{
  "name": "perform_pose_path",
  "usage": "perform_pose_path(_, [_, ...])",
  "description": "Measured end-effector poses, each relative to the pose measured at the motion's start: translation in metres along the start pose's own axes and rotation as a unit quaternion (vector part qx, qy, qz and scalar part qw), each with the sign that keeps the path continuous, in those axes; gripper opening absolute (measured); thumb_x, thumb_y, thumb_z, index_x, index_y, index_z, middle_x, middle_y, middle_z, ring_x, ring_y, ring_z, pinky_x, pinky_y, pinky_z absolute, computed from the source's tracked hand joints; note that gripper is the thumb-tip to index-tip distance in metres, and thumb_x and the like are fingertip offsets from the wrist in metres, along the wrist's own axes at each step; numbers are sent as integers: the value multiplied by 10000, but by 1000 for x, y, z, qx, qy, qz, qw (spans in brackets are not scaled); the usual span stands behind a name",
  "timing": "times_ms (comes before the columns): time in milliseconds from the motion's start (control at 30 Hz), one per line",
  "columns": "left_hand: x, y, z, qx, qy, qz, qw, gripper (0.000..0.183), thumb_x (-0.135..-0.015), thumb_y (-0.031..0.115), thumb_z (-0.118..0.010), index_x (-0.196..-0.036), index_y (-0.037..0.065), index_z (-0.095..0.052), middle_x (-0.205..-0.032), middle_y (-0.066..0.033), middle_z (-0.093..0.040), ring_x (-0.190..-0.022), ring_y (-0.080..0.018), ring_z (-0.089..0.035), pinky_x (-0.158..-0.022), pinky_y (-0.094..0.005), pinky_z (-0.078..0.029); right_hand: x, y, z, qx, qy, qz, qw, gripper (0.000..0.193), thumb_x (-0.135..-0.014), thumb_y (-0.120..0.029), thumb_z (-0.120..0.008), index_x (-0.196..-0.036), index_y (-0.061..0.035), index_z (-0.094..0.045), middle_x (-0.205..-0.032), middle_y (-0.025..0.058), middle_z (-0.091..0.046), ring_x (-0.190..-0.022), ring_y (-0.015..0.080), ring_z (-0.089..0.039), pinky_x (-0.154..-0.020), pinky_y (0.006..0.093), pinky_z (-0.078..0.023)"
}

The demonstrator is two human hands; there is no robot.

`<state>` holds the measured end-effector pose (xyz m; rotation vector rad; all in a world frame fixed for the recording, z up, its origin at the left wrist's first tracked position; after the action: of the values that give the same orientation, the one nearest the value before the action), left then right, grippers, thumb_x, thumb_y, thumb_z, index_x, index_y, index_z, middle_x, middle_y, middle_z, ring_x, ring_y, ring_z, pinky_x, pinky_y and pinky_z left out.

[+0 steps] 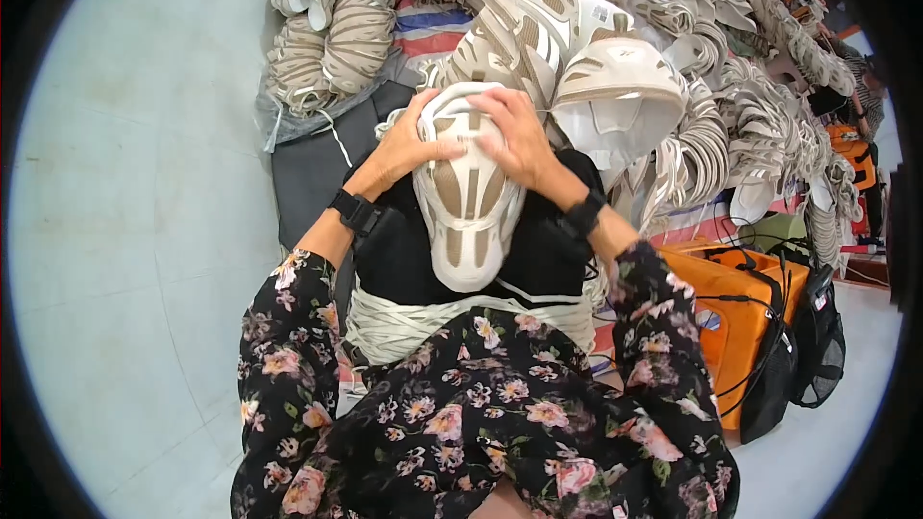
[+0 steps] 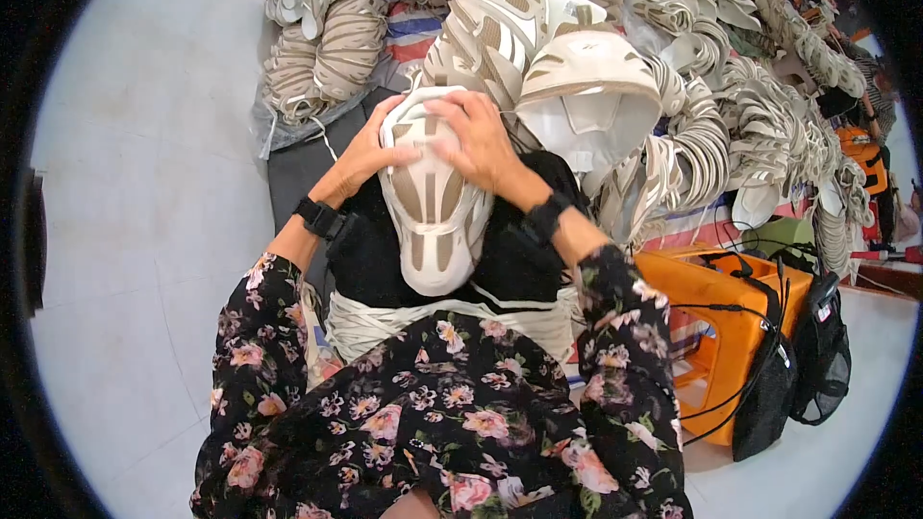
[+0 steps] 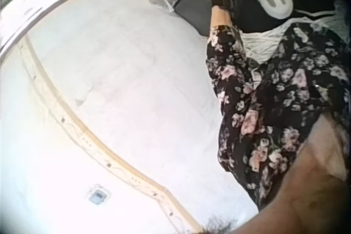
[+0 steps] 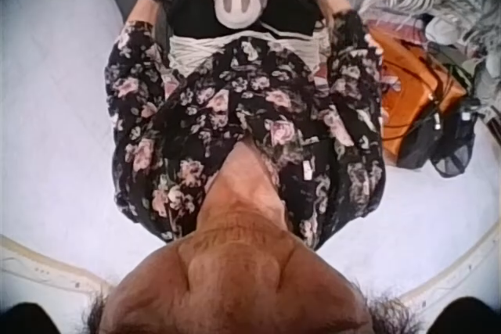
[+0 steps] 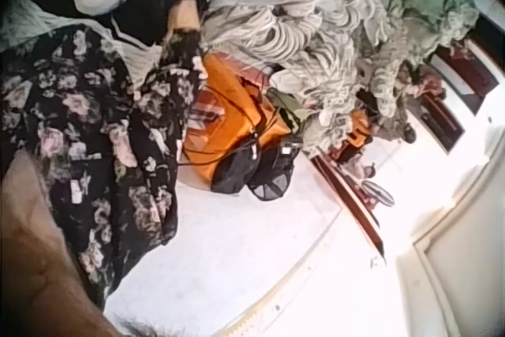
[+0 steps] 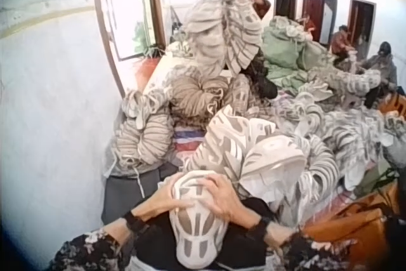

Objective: Lacing shoe uppers in a shoe manufacturing facility.

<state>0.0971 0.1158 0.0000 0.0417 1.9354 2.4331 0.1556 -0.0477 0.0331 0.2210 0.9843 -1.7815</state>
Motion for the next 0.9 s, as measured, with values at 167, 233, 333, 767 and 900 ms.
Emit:
perform_pose_path(167, [-7,-3,1,94,51,151,983,792,-722,346,-716,-1313,9,-310,-1198,-103,-464,-1098,-176,-448,-942,-282,-342,-35,51,-23,-45,-181,-16,982,431,-868,-324,-478,-1197,-47,-496,-1144,168,-428,-1095,299,-402,-949,384,-313])
perform_pose_path(233, [-5,2,-4,53,37,180,981,793,-724,389,-705,-1312,19,-323,-1202,-115,-473,-1102,-183,-446,-943,-291,-341,-28,54,-20,-83,-196,-4,977,428,-882,-327,-469,-1204,-47,-495,-1139,159,-430,-1099,285,-402,-954,373,-310])
perform_pose_path(333, [-1,16,-6,-188,24,149,970,794,-702,551,-641,-1259,35,-408,-1076,-193,-581,-1028,-300,-557,-885,-343,-405,-9,53,-16,-143,-223,-38,964,436,-900,-328,-472,-1236,-50,-474,-1162,133,-431,-1129,252,-401,-963,339,-316])
perform_pose_path(767, [-3,29,8,-196,-32,103,975,633,-766,481,-524,-1235,64,-443,-1060,-210,-589,-1013,-339,-556,-852,-371,-408,-3,-15,-15,58,-124,34,990,431,-673,-280,-665,-1052,-94,-575,-1108,87,-532,-1075,274,-462,-846,408,-371])
perform_pose_path(900, [-5,16,6,-166,-1,151,974,576,-767,435,-501,-1192,48,-465,-1071,-223,-575,-1014,-362,-543,-852,-372,-403,-8,-7,-38,106,-127,-12,986,351,-619,-211,-664,-953,-122,-602,-1046,42,-544,-1029,248,-470,-754,397,-369])
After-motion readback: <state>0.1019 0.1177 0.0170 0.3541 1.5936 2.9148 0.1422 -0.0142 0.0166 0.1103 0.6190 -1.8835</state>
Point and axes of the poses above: each hand's wrist, its own x-axis away from the middle knuckle, its own z-axis out of the back of the hand, y = z × x, the point moved 5 cm from there along -x, towards the middle knuckle
